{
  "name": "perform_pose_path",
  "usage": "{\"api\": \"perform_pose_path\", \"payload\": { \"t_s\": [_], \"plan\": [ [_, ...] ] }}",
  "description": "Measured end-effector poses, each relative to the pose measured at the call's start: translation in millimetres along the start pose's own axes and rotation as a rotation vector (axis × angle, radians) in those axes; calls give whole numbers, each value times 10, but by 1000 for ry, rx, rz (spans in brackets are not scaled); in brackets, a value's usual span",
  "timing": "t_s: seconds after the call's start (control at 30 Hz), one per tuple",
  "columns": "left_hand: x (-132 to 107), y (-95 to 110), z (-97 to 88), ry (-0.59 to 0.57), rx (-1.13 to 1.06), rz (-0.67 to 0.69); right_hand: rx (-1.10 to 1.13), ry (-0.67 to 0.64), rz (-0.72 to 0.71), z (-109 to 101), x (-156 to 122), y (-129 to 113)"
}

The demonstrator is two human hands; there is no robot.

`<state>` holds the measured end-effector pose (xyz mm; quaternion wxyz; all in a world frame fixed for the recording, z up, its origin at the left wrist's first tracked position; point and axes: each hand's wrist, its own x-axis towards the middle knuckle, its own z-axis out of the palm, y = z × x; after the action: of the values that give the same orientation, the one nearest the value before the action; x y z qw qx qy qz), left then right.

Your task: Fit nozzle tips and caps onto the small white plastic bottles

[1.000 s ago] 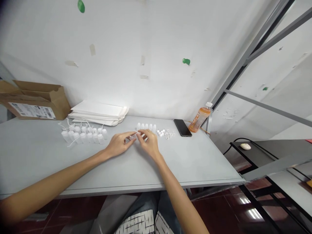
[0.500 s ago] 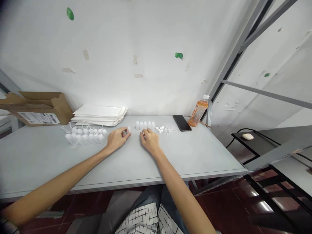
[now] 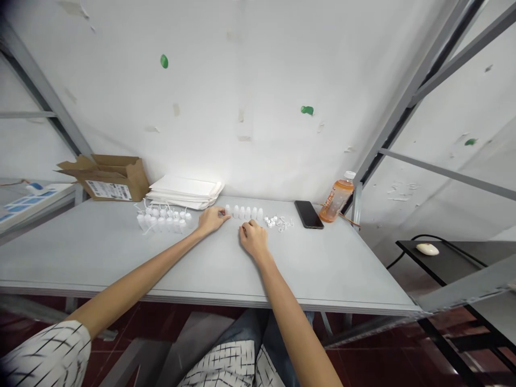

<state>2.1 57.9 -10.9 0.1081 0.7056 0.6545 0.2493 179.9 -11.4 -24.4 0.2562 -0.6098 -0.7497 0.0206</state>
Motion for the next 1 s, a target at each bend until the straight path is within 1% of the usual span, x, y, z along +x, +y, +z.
{"api": "perform_pose_path", "payload": {
  "t_s": [0.17, 0.33, 0.67, 0.83, 1.0],
  "plan": [
    [72, -62, 45, -16, 19, 38, 11, -8, 10, -8, 6, -5],
    [91, -68, 68, -28, 41, 53, 4, -30, 22, -22, 6, -16],
    [81, -73, 79, -52, 27, 80, 8, -37, 16, -14, 10, 11],
    [66, -57, 76, -68, 20, 68, 26, -39, 23, 1, 9, 27],
    [12, -84, 62, -64, -58, 67, 64, -29, 30, -7, -3, 30]
  ]
}}
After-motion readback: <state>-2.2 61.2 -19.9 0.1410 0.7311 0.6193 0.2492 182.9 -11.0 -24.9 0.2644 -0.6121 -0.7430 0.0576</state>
